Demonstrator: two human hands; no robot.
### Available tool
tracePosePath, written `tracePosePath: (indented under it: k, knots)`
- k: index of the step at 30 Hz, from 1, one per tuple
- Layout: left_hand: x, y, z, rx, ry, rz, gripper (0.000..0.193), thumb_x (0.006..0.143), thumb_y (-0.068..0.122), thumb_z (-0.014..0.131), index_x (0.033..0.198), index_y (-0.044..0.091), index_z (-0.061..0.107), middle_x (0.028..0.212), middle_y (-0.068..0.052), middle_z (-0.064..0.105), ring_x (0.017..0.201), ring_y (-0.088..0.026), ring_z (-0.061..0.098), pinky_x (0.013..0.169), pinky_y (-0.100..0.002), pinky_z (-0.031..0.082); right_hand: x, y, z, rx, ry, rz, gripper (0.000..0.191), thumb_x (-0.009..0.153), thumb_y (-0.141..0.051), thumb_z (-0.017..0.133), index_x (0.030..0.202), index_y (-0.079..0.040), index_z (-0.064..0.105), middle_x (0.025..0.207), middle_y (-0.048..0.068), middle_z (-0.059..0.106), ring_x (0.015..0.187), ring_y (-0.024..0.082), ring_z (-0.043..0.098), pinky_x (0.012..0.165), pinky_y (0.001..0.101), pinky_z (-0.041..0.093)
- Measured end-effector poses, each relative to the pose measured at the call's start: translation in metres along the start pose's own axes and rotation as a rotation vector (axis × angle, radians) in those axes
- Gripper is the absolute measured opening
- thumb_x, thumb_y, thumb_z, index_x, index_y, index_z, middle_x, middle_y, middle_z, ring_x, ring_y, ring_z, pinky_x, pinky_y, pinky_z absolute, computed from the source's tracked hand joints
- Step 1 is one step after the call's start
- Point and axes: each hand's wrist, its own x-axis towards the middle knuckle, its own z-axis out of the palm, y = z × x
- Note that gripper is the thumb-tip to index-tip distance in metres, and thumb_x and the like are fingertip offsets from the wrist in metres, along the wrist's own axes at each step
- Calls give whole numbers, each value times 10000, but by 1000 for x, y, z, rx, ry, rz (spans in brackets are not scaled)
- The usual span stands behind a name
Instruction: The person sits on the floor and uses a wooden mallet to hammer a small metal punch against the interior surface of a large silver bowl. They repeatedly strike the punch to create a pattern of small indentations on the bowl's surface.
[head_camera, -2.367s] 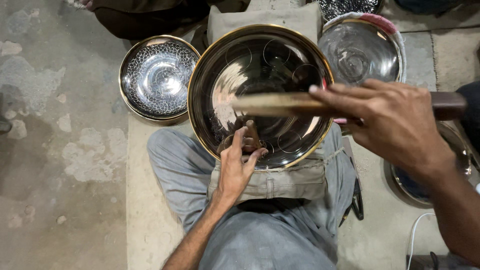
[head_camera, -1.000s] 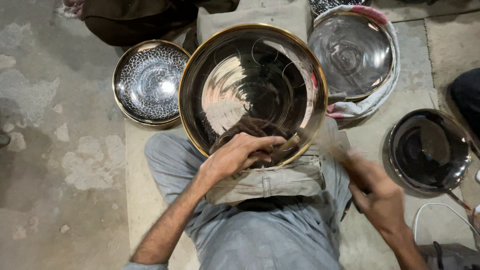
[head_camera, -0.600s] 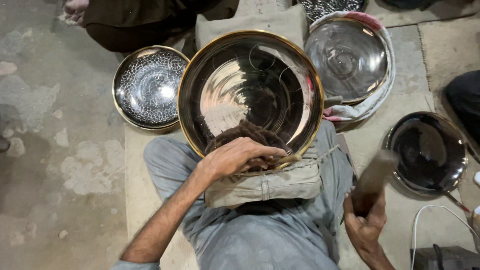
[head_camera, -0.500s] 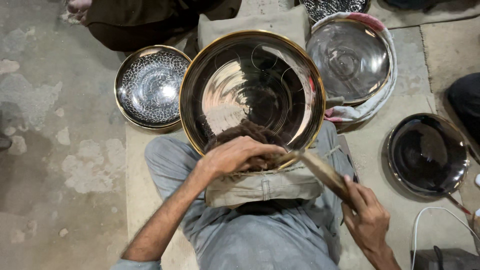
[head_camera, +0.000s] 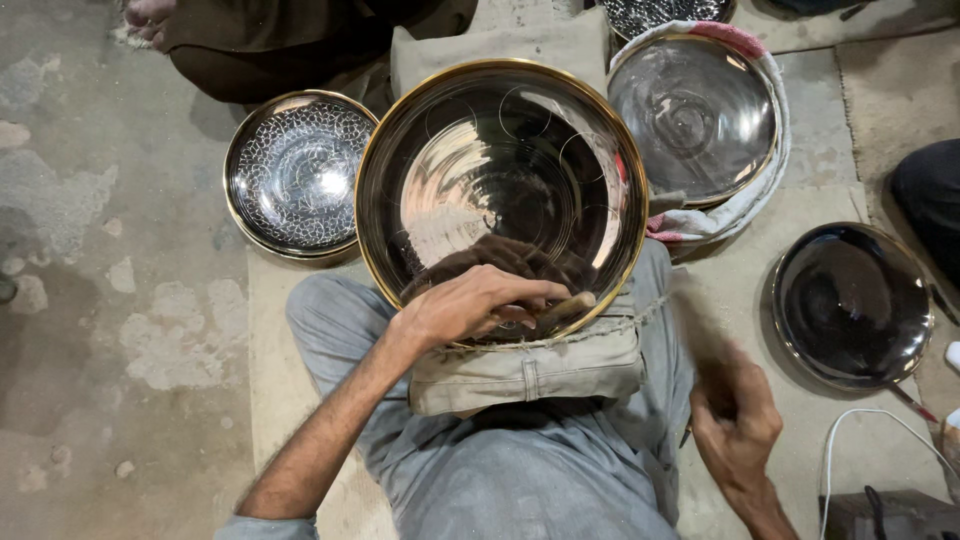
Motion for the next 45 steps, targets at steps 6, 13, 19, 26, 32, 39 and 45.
tracePosePath:
  k: [6, 13, 19, 26, 32, 39, 45]
  knots:
    - [2, 1, 1, 12, 9, 125, 566, 871, -7, 695, 1413, 106, 579, 1219, -112, 753, 1033, -253, 767, 873, -374, 620, 8, -7, -4, -272, -143, -263, 805, 765, -37, 757, 1515, -217, 529, 1138, 109, 711, 936, 283, 718, 769, 391, 592]
    - [6, 2, 0, 16, 0, 51, 560, 879, 39, 699, 1418, 100, 560, 1161, -106, 759, 1027, -260, 764, 866, -378, 615, 12, -19, -14, -250, -165, -124, 835, 754, -22, 727, 1535, -232, 516, 1186, 106, 703, 945, 291, 717, 769, 417, 585]
    - [8, -1, 4, 30, -26, 73, 546, 878, 47, 693, 1408, 117, 586, 1198, -87, 756, 1041, -247, 757, 859, -386, 609, 11, -5, -10, 25, -61, -122, 770, 832, -25, 708, 1556, -151, 479, 1201, 129, 695, 951, 240, 720, 776, 370, 594]
    - [4, 2, 5, 32, 63, 90, 585, 849, -20, 716, 1404, 105, 577, 1240, -113, 736, 1056, -277, 744, 867, -379, 612, 22, -8, -11, -65, -113, -81, 637, 832, -22, 752, 1444, -114, 596, 1085, 106, 730, 848, 214, 716, 723, 368, 597]
    - [-3, 15, 11, 130, 144, -43, 750, 720, -89, 729, 1424, 90, 540, 1132, -137, 747, 1024, -311, 734, 841, -407, 579, 51, -24, -20, -153, -150, -277, 682, 761, 16, 743, 1419, -121, 625, 1224, 145, 722, 1025, 290, 729, 869, 416, 606]
    - [-11, 17, 22, 156, 398, 64, 601, 849, 0, 739, 1408, 70, 529, 1202, -190, 724, 1075, -365, 707, 864, -432, 570, 92, -33, -20, -401, -328, -299, 634, 832, -25, 788, 1421, -215, 650, 1143, 106, 759, 820, 257, 732, 704, 376, 612]
    - [-20, 19, 35, 15, 547, -212, 522, 884, 53, 745, 1366, 53, 545, 966, -154, 768, 909, -306, 759, 794, -406, 573, 139, -63, -36, -72, -445, -299, 669, 759, -49, 795, 1393, -170, 620, 1243, 120, 728, 961, 268, 744, 855, 377, 624]
